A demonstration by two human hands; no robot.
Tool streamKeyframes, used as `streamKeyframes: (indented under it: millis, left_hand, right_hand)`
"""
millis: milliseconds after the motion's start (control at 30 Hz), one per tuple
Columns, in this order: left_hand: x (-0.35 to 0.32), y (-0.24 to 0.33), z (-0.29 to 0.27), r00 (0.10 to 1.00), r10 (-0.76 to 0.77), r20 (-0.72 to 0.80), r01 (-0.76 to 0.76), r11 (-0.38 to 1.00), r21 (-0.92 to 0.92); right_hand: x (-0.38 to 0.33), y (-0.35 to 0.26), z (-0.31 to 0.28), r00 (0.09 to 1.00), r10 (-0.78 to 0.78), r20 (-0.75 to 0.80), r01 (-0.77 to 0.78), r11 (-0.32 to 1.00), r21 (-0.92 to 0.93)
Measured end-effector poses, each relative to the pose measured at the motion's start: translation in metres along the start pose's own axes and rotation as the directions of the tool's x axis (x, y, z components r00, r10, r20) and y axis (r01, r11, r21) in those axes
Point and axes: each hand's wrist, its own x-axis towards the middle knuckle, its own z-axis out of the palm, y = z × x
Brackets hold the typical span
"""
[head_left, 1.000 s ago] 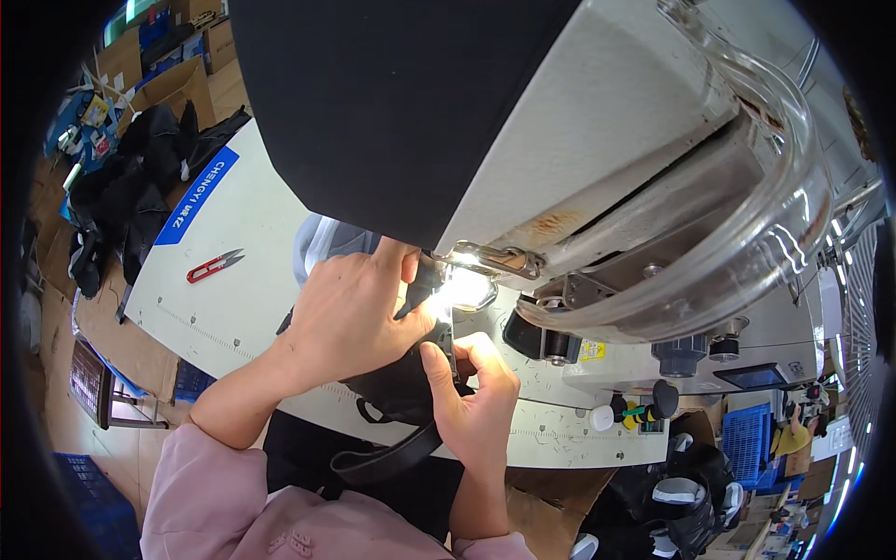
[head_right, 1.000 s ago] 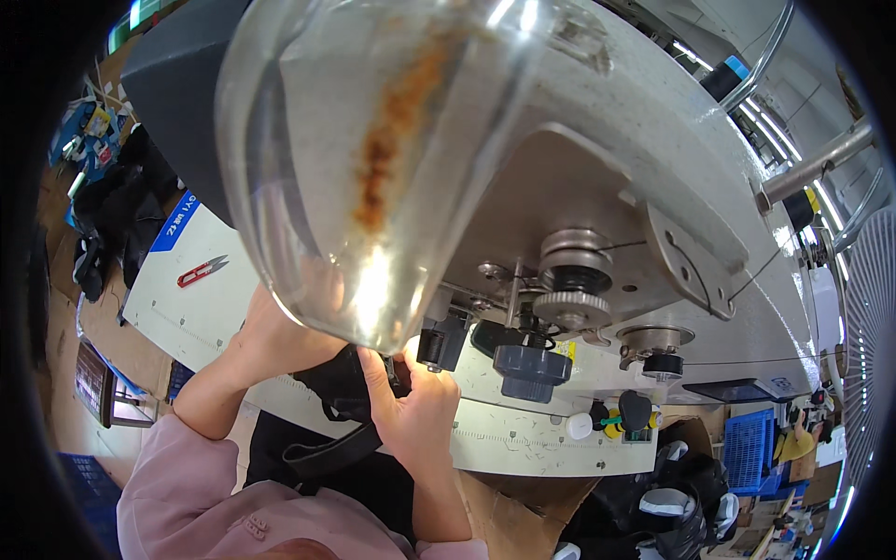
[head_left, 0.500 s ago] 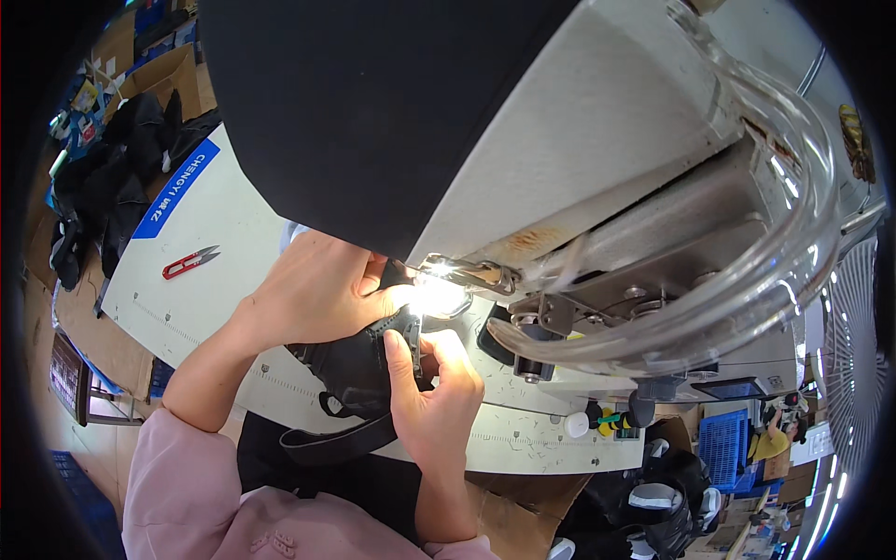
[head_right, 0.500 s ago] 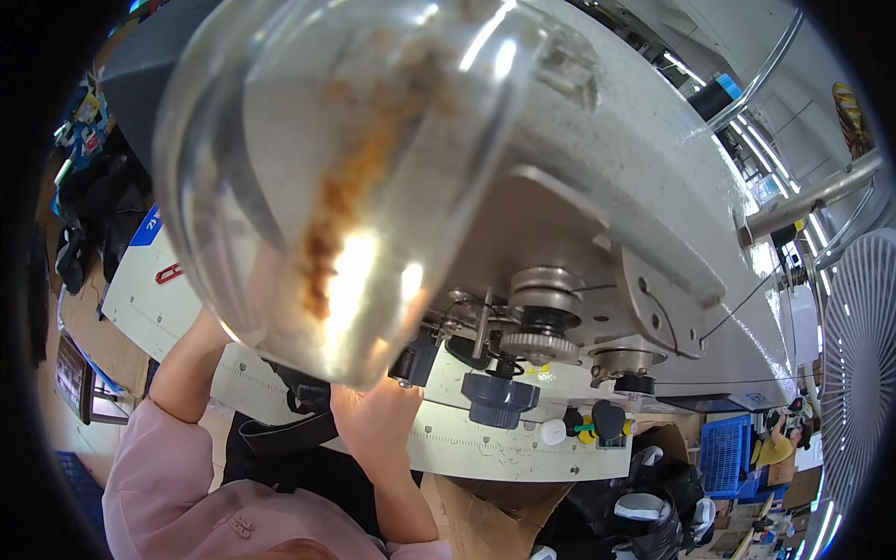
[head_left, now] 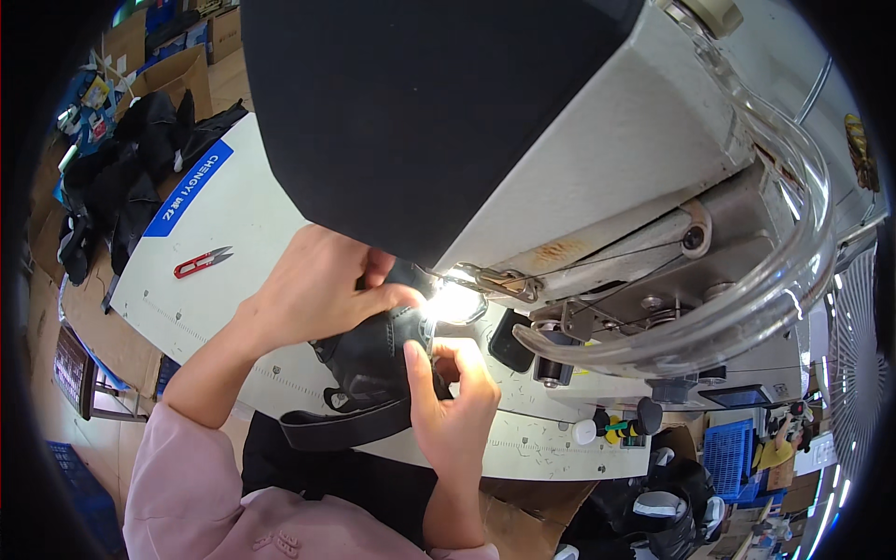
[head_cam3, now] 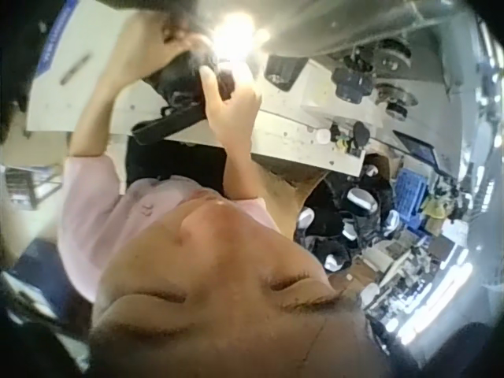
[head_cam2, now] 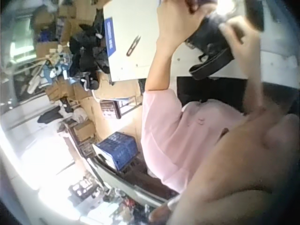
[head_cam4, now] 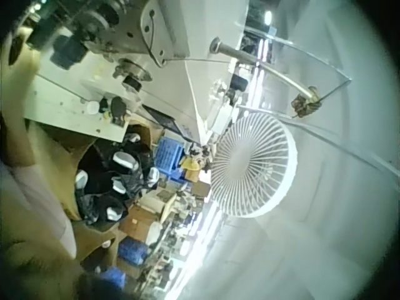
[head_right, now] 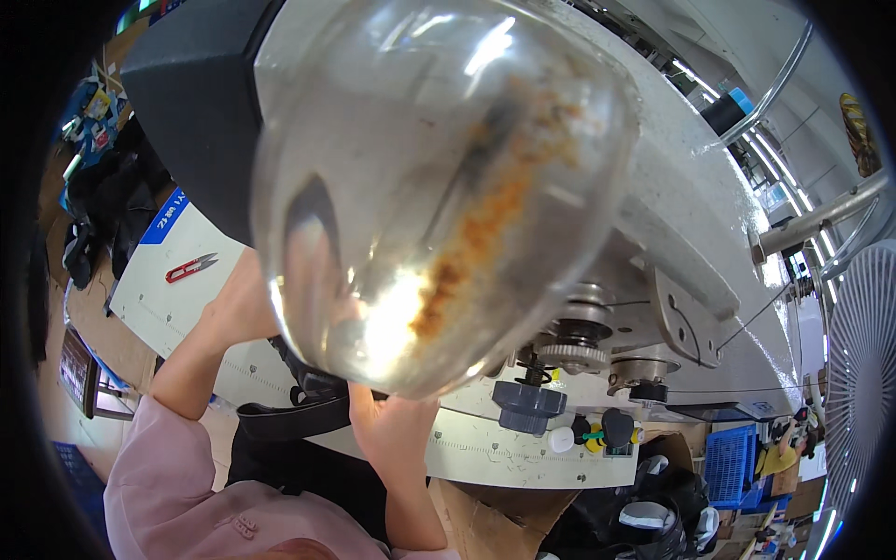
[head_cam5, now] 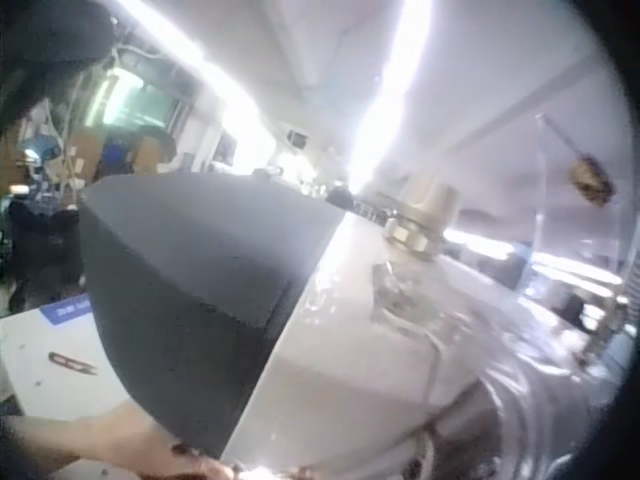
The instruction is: The person stitches pieces of shoe material using a sewing machine and trims threads using thread snips.
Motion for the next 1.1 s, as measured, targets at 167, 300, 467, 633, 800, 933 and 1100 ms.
streamKeyframes:
  millis: [167,300,467,633,800,933,1100]
  left_hand:
    - [-0.031,-0.009,-0.002,0.98,0.028,-0.198,-0.008,0.995,0.099]
    - [-0.038,-0.017,0.0,0.951,0.085,-0.299,-0.108,0.992,-0.062]
    - [-0.033,-0.021,0.0,0.969,-0.002,-0.247,-0.038,0.987,-0.157]
    - [-0.027,-0.027,0.004,0.953,-0.012,-0.304,-0.044,0.983,-0.177]
    - [-0.029,-0.036,0.007,0.959,-0.102,-0.266,0.055,0.982,-0.181]
    - [-0.031,-0.042,0.014,0.959,-0.005,-0.284,-0.05,0.981,-0.186]
    - [-0.029,-0.039,0.02,0.908,0.061,-0.414,-0.061,0.998,0.014]
  right_hand:
    - [-0.015,0.008,-0.008,0.996,0.085,-0.019,-0.082,0.989,0.123]
    - [-0.012,0.014,-0.012,0.997,0.077,0.019,-0.079,0.983,0.163]
    - [-0.005,0.01,-0.012,0.996,0.095,0.003,-0.094,0.985,0.143]
    - [-0.001,0.0,-0.011,0.997,0.082,-0.002,-0.081,0.99,0.113]
    - [0.0,-0.004,-0.008,0.985,0.166,-0.042,-0.153,0.964,0.218]
    - [0.002,0.002,-0.01,0.978,0.208,-0.028,-0.199,0.96,0.198]
    - [0.004,0.009,-0.011,0.973,0.228,0.022,-0.227,0.953,0.201]
